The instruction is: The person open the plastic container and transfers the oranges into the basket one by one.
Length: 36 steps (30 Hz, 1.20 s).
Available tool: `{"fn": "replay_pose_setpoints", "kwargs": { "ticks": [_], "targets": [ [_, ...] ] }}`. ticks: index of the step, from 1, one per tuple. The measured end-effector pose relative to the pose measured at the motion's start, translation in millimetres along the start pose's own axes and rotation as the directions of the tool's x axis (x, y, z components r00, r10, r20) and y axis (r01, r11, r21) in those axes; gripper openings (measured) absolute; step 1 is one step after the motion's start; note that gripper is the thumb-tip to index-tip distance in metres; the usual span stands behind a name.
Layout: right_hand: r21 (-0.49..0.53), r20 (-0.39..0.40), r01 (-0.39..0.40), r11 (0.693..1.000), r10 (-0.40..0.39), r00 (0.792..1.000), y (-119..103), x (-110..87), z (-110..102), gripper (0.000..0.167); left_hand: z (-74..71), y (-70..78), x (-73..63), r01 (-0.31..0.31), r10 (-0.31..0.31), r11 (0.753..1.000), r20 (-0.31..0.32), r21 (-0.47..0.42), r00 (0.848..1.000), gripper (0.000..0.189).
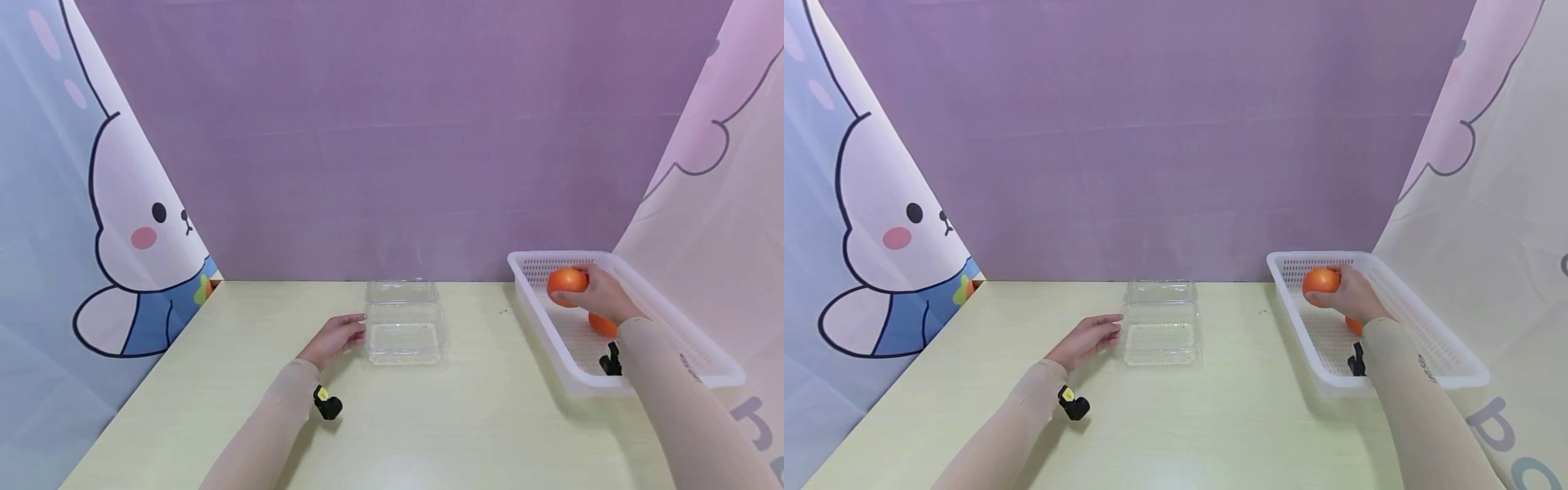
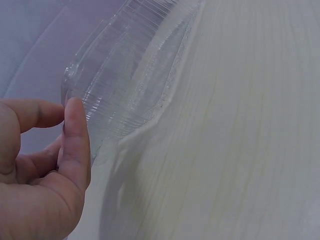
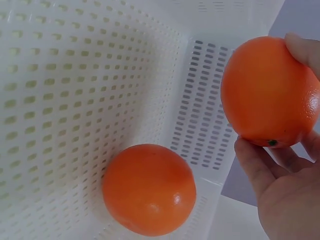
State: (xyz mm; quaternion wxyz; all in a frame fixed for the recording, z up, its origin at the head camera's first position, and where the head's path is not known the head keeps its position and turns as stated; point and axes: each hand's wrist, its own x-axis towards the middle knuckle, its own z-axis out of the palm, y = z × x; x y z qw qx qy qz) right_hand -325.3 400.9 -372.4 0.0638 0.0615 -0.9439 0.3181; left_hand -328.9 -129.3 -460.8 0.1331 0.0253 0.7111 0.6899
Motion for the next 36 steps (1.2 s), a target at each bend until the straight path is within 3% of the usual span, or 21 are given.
{"fn": "replay_pose_setpoints", "kwargs": {
  "ticks": [9, 15, 32, 36],
  "targets": [
    [-0.049, 0.061, -0.045, 0.998, 0.048, 0.997, 5.0, -2.4, 0.0, 0.087, 0.7, 1.1, -0.2, 0.001, -0.001, 1.0, 0.002, 0.002, 1.0, 0.045],
    [-0.058, 0.099, -0.083, 0.995, 0.089, 0.991, 14.3, -2.2, 1.4, 0.098, 0.0, -0.6, 0.1, -0.004, 0.004, 1.0, 0.001, 0.005, 1.0, 0.043],
    [-0.085, 0.107, -0.041, 0.996, 0.05, 0.993, 28.4, 0.8, 5.6, 0.077, 1.0, 1.6, -2.4, -0.01, 0.01, 1.0, 0.011, 0.003, 1.0, 0.045],
    [-0.054, 0.139, -0.049, 0.997, 0.056, 0.989, 30.5, 1.1, 6.1, 0.079, 0.6, 1.1, -2.5, -0.008, 0.008, 1.0, 0.008, 0.004, 1.0, 0.045]
  ]
}}
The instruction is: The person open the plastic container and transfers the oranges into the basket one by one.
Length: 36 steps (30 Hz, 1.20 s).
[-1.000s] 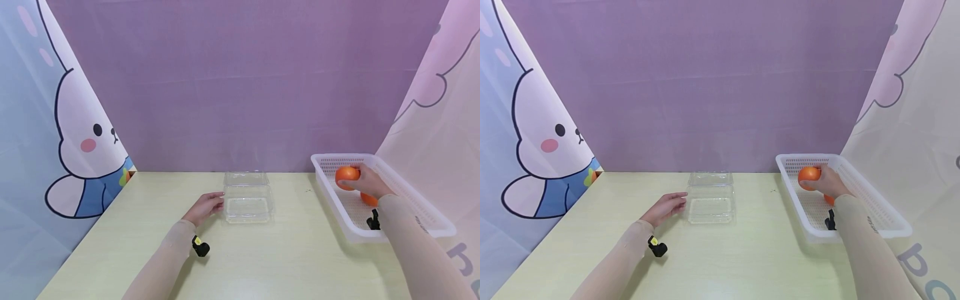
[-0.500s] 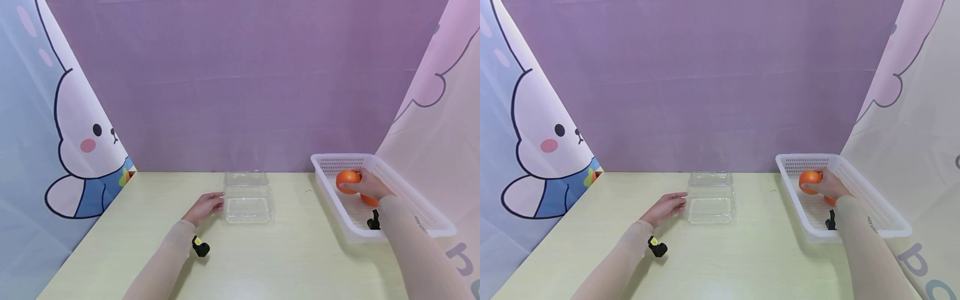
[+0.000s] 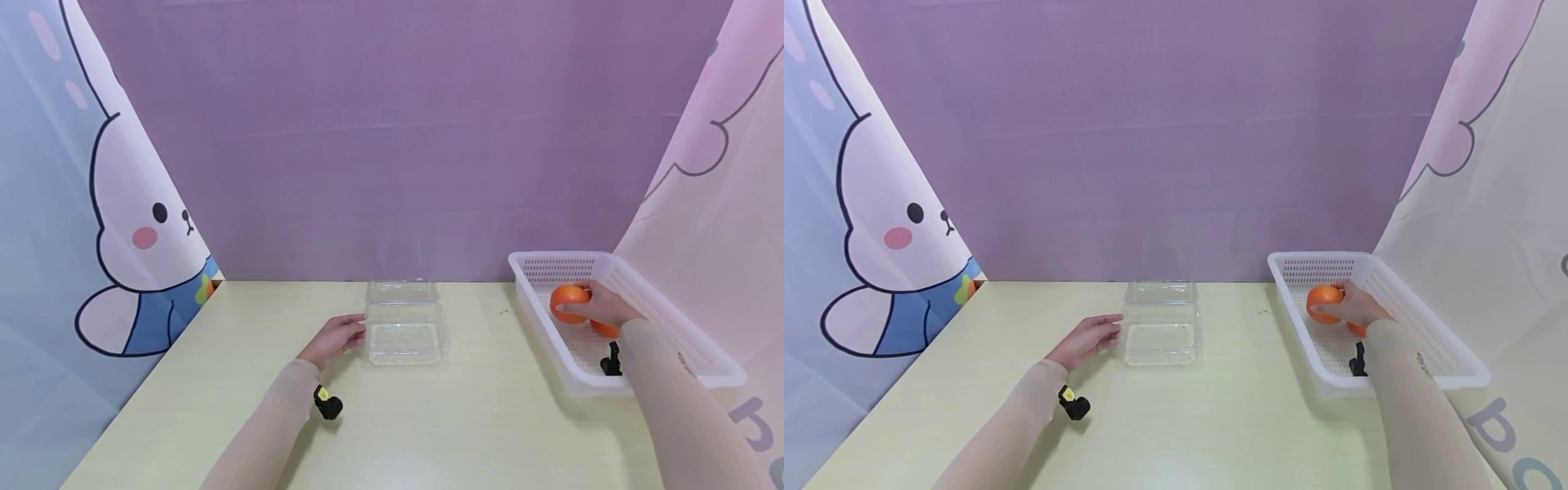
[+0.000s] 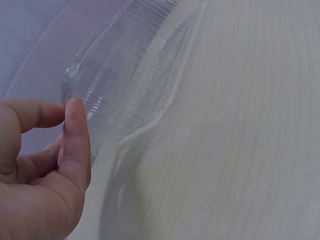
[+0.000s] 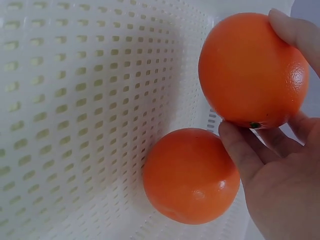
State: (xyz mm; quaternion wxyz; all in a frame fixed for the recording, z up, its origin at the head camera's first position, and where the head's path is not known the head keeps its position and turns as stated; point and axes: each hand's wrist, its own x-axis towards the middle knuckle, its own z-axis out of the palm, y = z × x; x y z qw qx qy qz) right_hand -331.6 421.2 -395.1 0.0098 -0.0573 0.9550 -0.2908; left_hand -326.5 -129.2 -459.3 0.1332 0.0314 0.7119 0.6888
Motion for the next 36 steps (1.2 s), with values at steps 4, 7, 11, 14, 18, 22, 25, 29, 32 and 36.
{"fn": "replay_pose_setpoints", "kwargs": {
  "ticks": [4, 7, 11, 14, 18, 22, 25, 29, 32, 36],
  "targets": [
    [0.013, 0.048, -0.047, 0.999, 0.047, 0.998, 1.4, -0.1, -0.4, 0.092, -0.2, -0.9, 0.7, -0.001, 0.001, 1.0, -0.001, 0.002, 1.0, 0.045],
    [0.006, 0.08, -0.075, 0.997, 0.075, 0.994, 2.9, 0.9, 0.0, 0.098, -0.4, -1.0, 0.6, -0.001, 0.001, 1.0, -0.002, 0.004, 1.0, 0.044],
    [0.003, 0.11, -0.091, 0.996, 0.09, 0.99, 6.5, 3.1, 2.3, 0.099, 0.0, 0.2, -0.1, 0.004, -0.004, 1.0, -0.004, 0.004, 1.0, 0.044],
    [0.007, 0.124, -0.085, 0.996, 0.084, 0.989, 8.5, 3.8, 3.7, 0.097, 0.6, 1.5, -0.5, 0.016, -0.016, 1.0, -0.006, 0.008, 1.0, 0.045],
    [0.024, 0.16, -0.088, 0.996, 0.083, 0.984, 9.5, 3.6, 4.1, 0.097, 1.1, 2.1, -0.6, 0.022, -0.022, 1.0, -0.005, 0.011, 1.0, 0.046],
    [0.033, 0.196, -0.113, 0.993, 0.104, 0.975, 11.0, 3.9, 4.4, 0.098, 1.3, 1.2, 0.2, 0.012, -0.012, 1.0, -0.002, 0.005, 1.0, 0.045],
    [0.038, 0.219, -0.144, 0.989, 0.133, 0.967, 11.7, 3.7, 4.8, 0.099, 1.1, 0.0, 0.8, 0.006, -0.006, 1.0, -0.001, 0.003, 1.0, 0.045],
    [0.019, 0.229, -0.152, 0.988, 0.144, 0.963, 11.3, 1.6, 5.9, 0.097, 0.9, -1.2, 1.9, 0.005, -0.005, 1.0, 0.0, 0.0, 1.0, 0.045],
    [-0.007, 0.224, -0.139, 0.99, 0.137, 0.965, 9.5, -0.6, 5.7, 0.095, 0.9, -1.3, 1.7, 0.0, 0.0, 1.0, 0.006, 0.001, 1.0, 0.045],
    [-0.046, 0.225, -0.141, 0.989, 0.148, 0.963, 5.9, -2.8, 3.4, 0.096, 0.8, -0.8, 0.9, -0.006, 0.006, 1.0, 0.011, 0.004, 1.0, 0.045]
  ]
}}
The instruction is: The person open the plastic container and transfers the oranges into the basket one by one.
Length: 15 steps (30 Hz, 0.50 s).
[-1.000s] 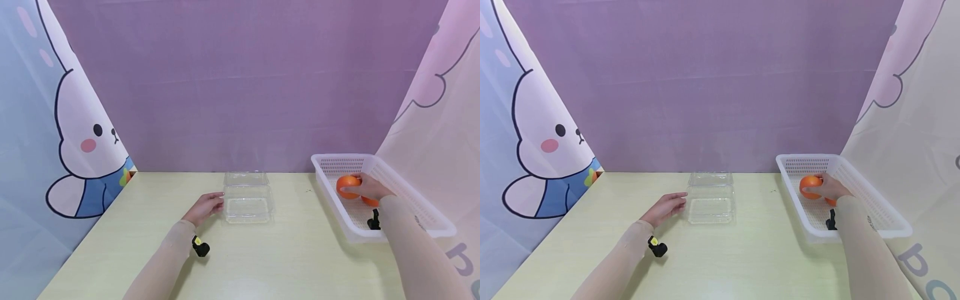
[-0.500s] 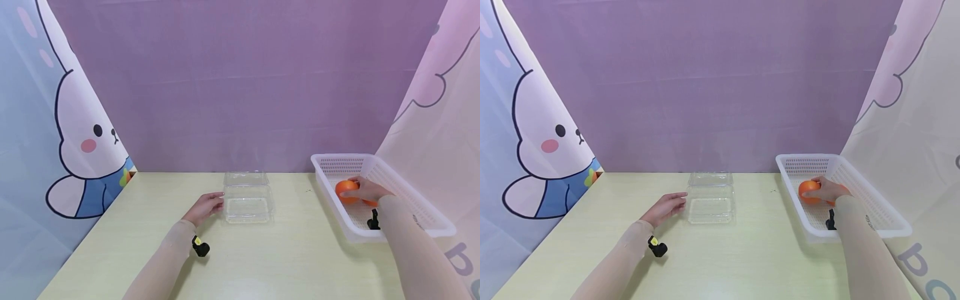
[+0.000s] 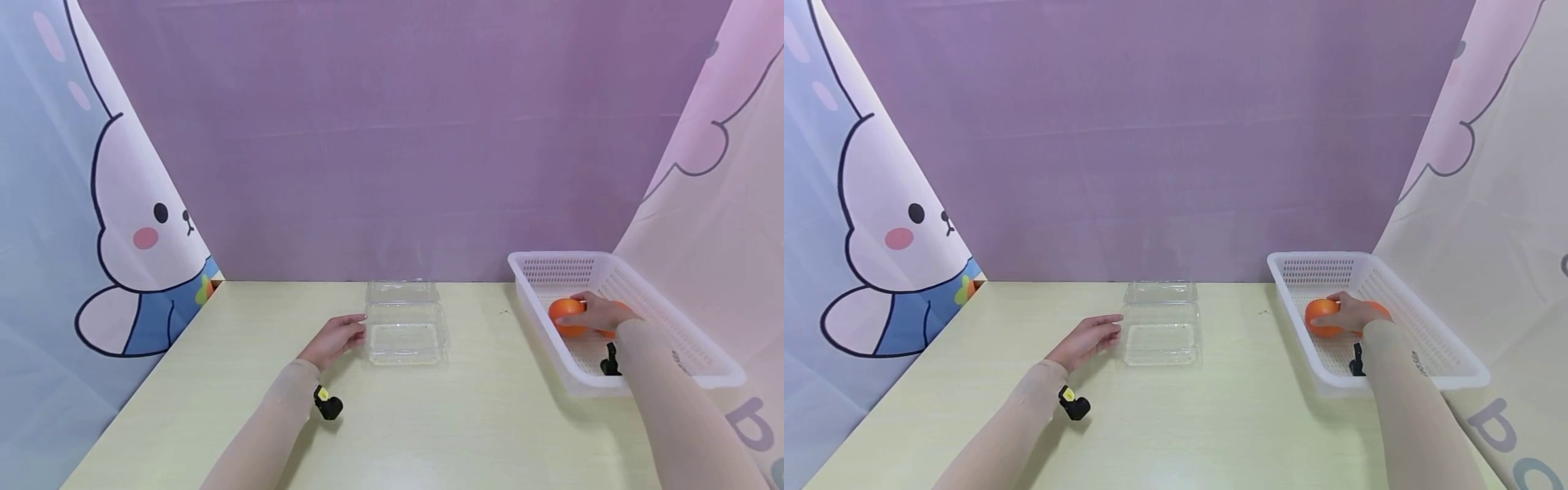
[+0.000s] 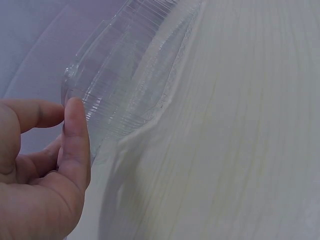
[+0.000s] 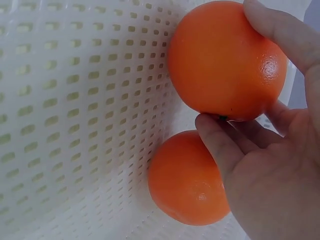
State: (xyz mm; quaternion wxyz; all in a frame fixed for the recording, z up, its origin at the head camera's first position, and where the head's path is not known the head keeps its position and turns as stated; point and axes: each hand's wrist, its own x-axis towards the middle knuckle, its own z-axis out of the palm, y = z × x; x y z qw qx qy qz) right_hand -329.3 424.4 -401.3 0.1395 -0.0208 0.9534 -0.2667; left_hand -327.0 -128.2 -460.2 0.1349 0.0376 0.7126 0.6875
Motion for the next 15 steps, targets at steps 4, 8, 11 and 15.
{"fn": "replay_pose_setpoints", "kwargs": {
  "ticks": [4, 8, 11, 15],
  "targets": [
    [0.011, 0.002, -0.016, 1.0, 0.016, 1.0, 1.8, 1.6, -1.1, 0.101, -0.2, -0.4, 0.4, 0.002, -0.002, 1.0, 0.003, -0.006, 1.0, 0.045],
    [0.069, 0.015, -0.032, 0.997, 0.031, 0.999, 4.5, 3.8, -2.0, 0.103, -0.4, -0.7, 0.7, -0.003, 0.003, 1.0, 0.004, -0.008, 1.0, 0.045],
    [0.09, 0.03, -0.035, 0.995, 0.032, 0.999, 3.5, 2.2, -3.3, 0.102, -0.3, -0.5, 0.6, -0.003, 0.003, 1.0, 0.003, -0.006, 1.0, 0.046],
    [0.104, 0.029, -0.024, 0.994, 0.021, 0.999, 1.2, 1.1, -5.0, 0.1, -0.3, -0.8, 1.0, -0.001, 0.001, 1.0, -0.004, -0.002, 1.0, 0.046]
  ]
}}
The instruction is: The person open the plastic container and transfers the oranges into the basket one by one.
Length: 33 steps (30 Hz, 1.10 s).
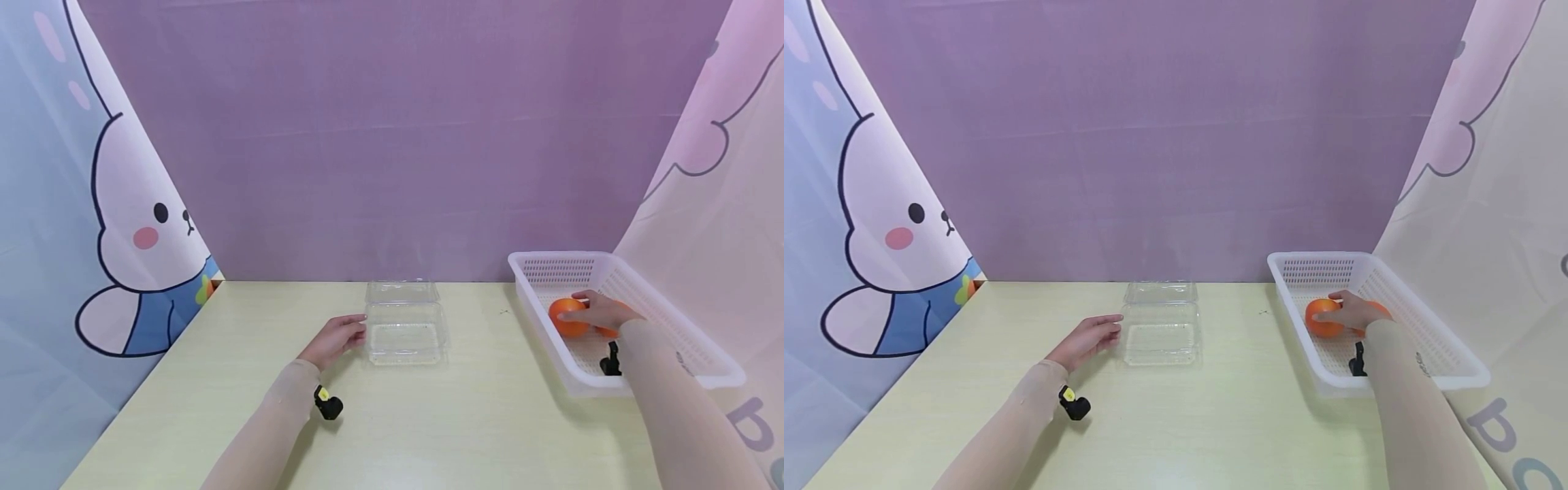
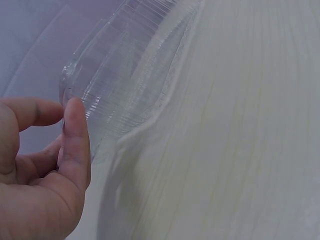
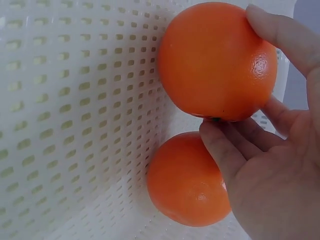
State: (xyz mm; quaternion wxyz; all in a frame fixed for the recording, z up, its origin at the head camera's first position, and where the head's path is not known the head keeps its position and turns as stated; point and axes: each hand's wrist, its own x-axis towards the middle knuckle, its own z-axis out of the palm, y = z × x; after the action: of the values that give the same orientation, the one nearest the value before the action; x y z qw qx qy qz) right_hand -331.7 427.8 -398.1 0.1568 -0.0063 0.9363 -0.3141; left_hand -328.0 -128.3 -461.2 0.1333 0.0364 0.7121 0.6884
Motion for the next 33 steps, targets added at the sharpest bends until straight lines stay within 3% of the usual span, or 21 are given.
{"fn": "replay_pose_setpoints", "kwargs": {
  "ticks": [33],
  "targets": [
    [0.012, -0.069, 0.04, 0.999, -0.039, 0.997, -9.8, -3.6, -0.2, 0.098, 1.6, 1.1, 0.4, -0.012, 0.011, 1.0, -0.036, -0.019, 0.999, 0.045]
  ]
}}
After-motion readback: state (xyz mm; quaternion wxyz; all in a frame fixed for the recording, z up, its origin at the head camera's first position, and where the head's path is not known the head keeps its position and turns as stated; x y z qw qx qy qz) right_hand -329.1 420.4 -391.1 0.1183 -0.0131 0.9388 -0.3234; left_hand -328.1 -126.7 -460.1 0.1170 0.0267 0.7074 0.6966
